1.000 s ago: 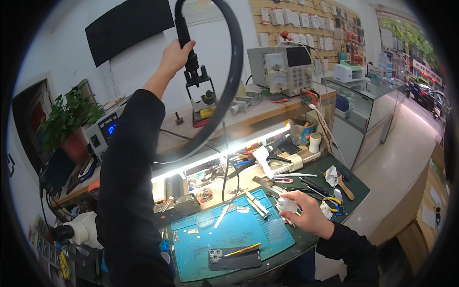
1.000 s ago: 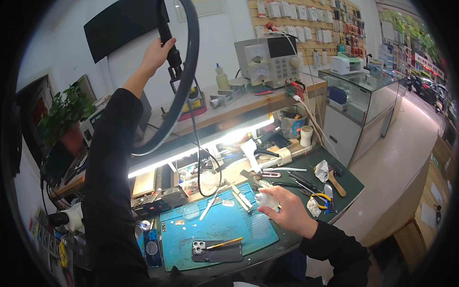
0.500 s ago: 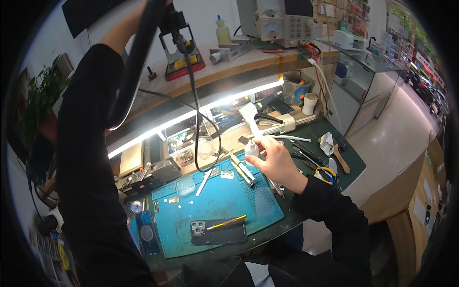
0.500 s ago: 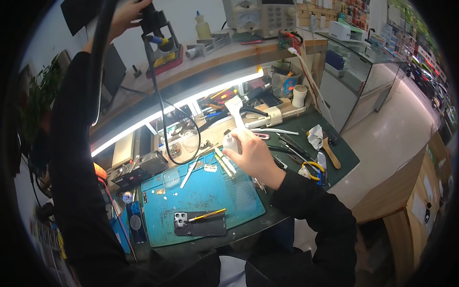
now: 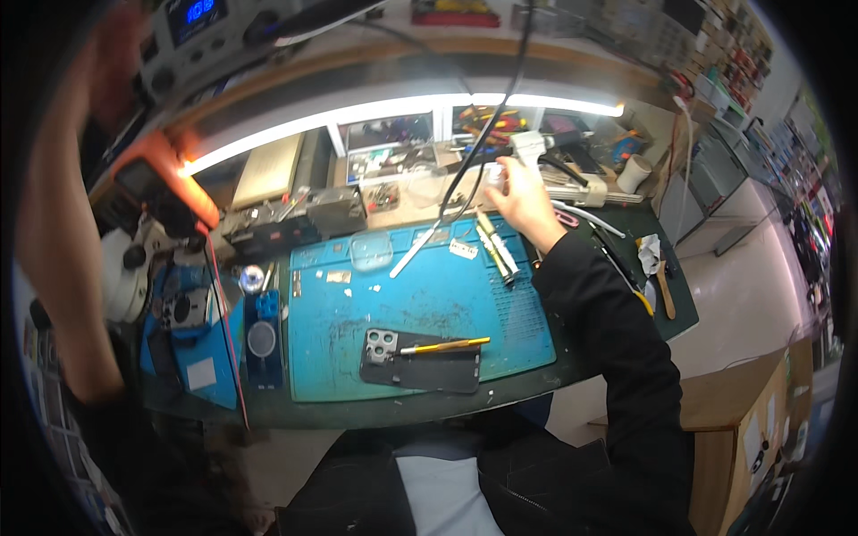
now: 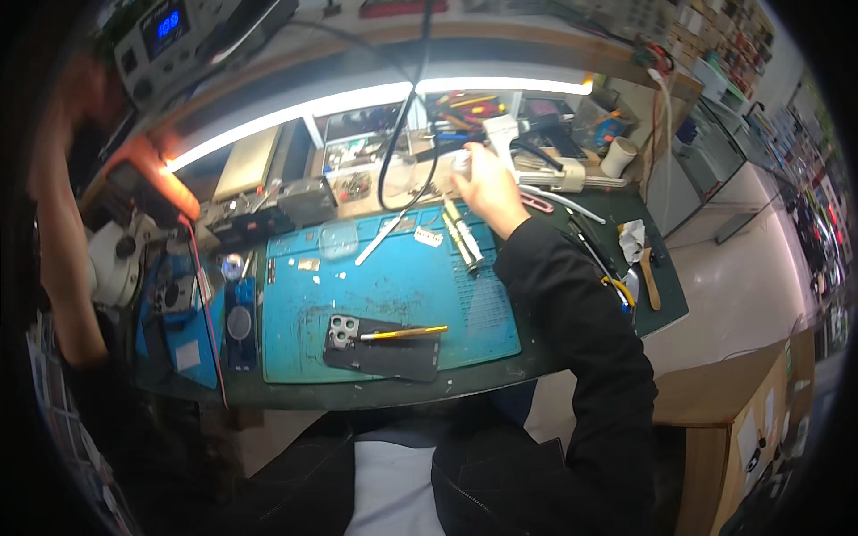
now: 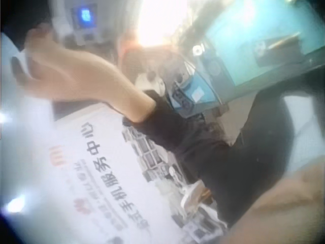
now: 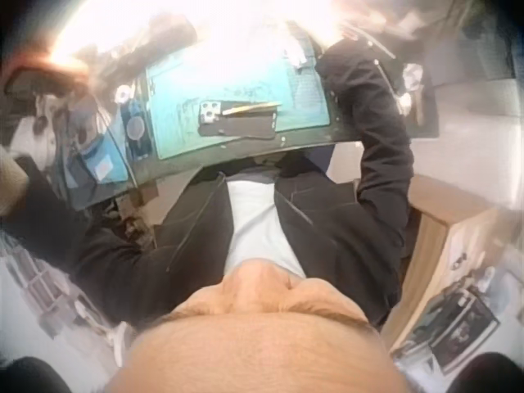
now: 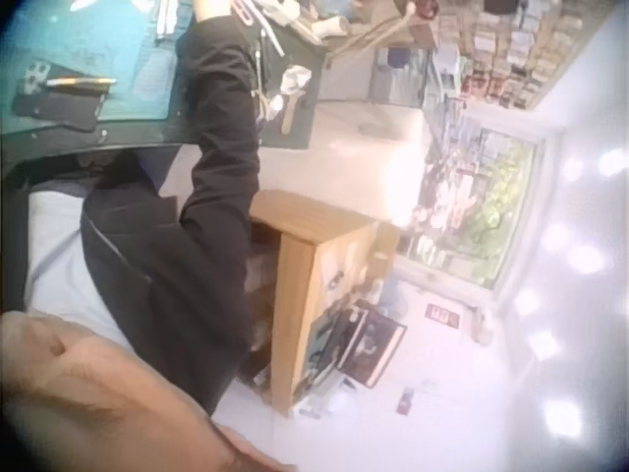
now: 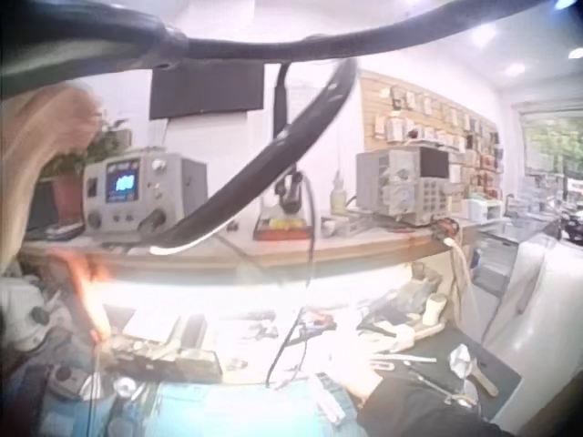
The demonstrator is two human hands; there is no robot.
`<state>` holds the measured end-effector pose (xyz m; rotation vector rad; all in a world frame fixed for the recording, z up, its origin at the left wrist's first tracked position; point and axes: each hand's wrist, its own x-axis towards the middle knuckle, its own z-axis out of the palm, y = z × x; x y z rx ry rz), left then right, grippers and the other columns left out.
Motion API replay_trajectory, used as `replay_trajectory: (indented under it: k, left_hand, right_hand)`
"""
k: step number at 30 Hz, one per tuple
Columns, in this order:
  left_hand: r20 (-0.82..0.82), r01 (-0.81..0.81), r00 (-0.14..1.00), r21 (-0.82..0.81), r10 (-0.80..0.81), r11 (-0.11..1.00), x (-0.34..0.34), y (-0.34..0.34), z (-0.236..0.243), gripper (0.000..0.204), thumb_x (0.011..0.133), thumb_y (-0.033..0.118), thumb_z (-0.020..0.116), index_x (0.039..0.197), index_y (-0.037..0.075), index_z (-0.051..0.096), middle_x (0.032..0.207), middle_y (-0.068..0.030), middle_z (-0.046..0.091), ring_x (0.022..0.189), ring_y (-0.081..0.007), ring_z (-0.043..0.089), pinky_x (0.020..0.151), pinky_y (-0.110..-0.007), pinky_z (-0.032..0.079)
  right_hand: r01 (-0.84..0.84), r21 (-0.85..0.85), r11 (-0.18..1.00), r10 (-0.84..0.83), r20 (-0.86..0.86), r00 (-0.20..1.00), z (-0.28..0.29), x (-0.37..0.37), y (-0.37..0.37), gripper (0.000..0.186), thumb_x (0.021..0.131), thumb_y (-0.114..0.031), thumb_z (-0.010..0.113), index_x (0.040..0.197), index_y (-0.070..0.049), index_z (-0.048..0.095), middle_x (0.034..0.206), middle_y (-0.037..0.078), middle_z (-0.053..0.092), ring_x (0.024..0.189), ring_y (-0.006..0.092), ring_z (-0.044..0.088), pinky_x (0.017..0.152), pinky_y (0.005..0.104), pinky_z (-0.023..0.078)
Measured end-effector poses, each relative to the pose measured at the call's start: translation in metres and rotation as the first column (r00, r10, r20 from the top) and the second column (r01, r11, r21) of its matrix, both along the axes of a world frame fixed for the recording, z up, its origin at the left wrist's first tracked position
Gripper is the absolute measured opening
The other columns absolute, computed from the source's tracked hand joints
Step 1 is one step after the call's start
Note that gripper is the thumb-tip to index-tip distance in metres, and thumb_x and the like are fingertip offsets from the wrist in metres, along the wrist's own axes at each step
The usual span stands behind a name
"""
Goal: The person is repairing a smartphone camera module. They use a rotary tool to clean the area around the camera lenses, then apply a liquid with a brush and scrape the surface with a small tool.
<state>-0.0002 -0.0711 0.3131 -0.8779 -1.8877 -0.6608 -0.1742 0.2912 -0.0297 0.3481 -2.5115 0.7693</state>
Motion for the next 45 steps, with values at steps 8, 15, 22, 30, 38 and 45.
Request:
replay_trajectory:
  k: [8, 15, 22, 30, 38, 45]
  left_hand:
    - [0.666, 0.063, 0.739, -0.218, 0.102, 0.974, 0.108, -0.020, -0.275, 0.061, 0.090, 0.013, 0.087, 0.143, 0.001, 0.058, 0.127, -0.0161, 0.070, 0.106, -0.0341, 0.069, 0.094, -0.044, 0.056]
    - [0.683, 0.060, 0.716, -0.267, 0.146, 0.962, 0.083, 0.010, -0.326, 0.090, 0.082, 0.029, 0.094, 0.156, -0.001, 0.052, 0.149, -0.0171, 0.062, 0.131, -0.0354, 0.058, 0.111, -0.045, 0.046]
    - [0.788, 0.132, 0.605, -0.236, 0.110, 0.963, 0.065, 0.010, -0.325, 0.087, 0.083, 0.019, 0.091, 0.160, 0.008, 0.052, 0.145, -0.0083, 0.068, 0.129, -0.0313, 0.058, 0.113, -0.044, 0.043]
    - [0.711, -0.009, 0.694, -0.145, 0.111, 0.989, 0.054, 0.022, -0.332, 0.083, 0.085, 0.005, 0.086, 0.160, 0.004, 0.049, 0.144, -0.0117, 0.068, 0.121, -0.0336, 0.061, 0.108, -0.045, 0.047]
    - [0.484, 0.095, 0.873, -0.297, 0.064, 0.950, 0.149, 0.114, -0.356, 0.038, 0.102, 0.024, 0.066, 0.136, 0.010, 0.074, 0.141, -0.0080, 0.070, 0.129, -0.0231, 0.064, 0.116, -0.043, 0.047]
    - [0.361, 0.046, 0.929, -0.324, 0.079, 0.945, 0.154, 0.074, -0.354, 0.016, 0.096, 0.014, 0.072, 0.109, 0.010, 0.081, 0.128, -0.0062, 0.079, 0.121, -0.0235, 0.074, 0.110, -0.042, 0.055]
  right_hand:
    - [0.006, 0.051, 0.999, 0.001, -0.141, 0.990, 0.037, 0.092, 0.015, 0.028, 0.098, 0.001, 0.063, 0.124, -0.001, 0.073, 0.109, 0.017, 0.076, 0.092, 0.0295, 0.076, 0.081, 0.0378, 0.061]
    - [-0.591, 0.244, 0.769, 0.588, 0.092, 0.803, 0.054, 0.209, -0.038, 0.040, 0.088, -0.021, 0.088, 0.125, -0.012, 0.078, 0.104, 0.006, 0.072, 0.092, 0.0278, 0.069, 0.081, 0.0390, 0.059]
    - [-0.614, 0.310, 0.726, 0.625, 0.076, 0.777, 0.022, 0.209, -0.042, 0.034, 0.087, -0.006, 0.082, 0.121, -0.007, 0.077, 0.098, 0.004, 0.067, 0.085, 0.0236, 0.069, 0.072, 0.0352, 0.058]
    - [-0.488, 0.119, 0.865, 0.479, 0.094, 0.873, 0.014, 0.227, -0.037, 0.037, 0.087, 0.002, 0.076, 0.123, -0.003, 0.075, 0.094, 0.007, 0.064, 0.075, 0.0251, 0.070, 0.063, 0.0370, 0.058]
    - [-0.512, 0.166, 0.843, 0.480, 0.200, 0.854, 0.031, 0.249, -0.032, 0.054, 0.082, 0.002, 0.076, 0.135, -0.005, 0.073, 0.095, 0.006, 0.062, 0.070, 0.0226, 0.068, 0.058, 0.0356, 0.058]
    - [-0.578, 0.220, 0.786, 0.548, 0.183, 0.816, 0.038, 0.228, -0.020, 0.043, 0.086, -0.002, 0.077, 0.128, -0.012, 0.077, 0.091, 0.002, 0.063, 0.067, 0.0192, 0.068, 0.056, 0.0344, 0.056]
